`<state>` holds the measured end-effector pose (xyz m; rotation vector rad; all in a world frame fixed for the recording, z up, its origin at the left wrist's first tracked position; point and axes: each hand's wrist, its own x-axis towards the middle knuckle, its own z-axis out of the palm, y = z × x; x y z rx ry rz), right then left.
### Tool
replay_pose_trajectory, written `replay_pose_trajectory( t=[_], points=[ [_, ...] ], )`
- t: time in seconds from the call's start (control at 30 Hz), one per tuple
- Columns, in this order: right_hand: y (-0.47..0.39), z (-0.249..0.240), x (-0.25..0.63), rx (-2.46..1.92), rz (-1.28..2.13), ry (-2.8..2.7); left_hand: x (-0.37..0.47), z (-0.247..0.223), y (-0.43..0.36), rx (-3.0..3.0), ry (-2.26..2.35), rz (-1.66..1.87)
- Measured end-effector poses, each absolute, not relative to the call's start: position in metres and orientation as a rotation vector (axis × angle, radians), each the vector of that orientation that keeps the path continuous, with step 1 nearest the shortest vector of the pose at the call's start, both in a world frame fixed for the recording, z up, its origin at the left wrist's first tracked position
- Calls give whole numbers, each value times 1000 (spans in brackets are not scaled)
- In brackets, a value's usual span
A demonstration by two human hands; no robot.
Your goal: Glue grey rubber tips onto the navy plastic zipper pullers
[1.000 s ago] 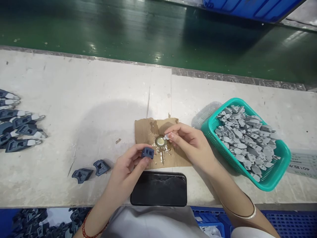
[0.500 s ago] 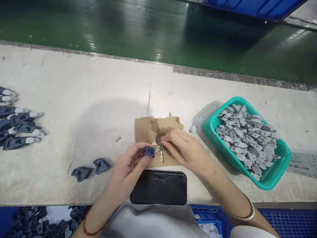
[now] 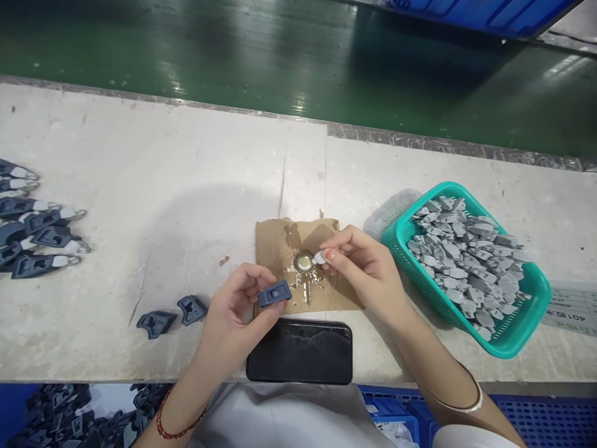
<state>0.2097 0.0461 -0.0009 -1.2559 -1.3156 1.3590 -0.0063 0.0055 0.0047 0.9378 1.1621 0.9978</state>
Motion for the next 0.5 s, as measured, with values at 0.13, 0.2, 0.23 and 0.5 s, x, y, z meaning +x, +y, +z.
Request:
replay_pose_trajectory(
  t=[0.13, 0.2, 0.23, 0.5],
  points=[
    [42, 2, 205, -1064, 1494, -1125, -4, 2, 4, 952, 1190, 965],
    [38, 2, 201, -982, 1516, -1062, -3, 0, 3, 967, 1216, 951],
    [36, 2, 199, -958, 1530, -1047, -3, -1, 2, 978, 1225, 945],
    [30, -2, 190, -895, 1681, -1010, -5, -3, 4, 1137, 1154, 1057]
  ],
)
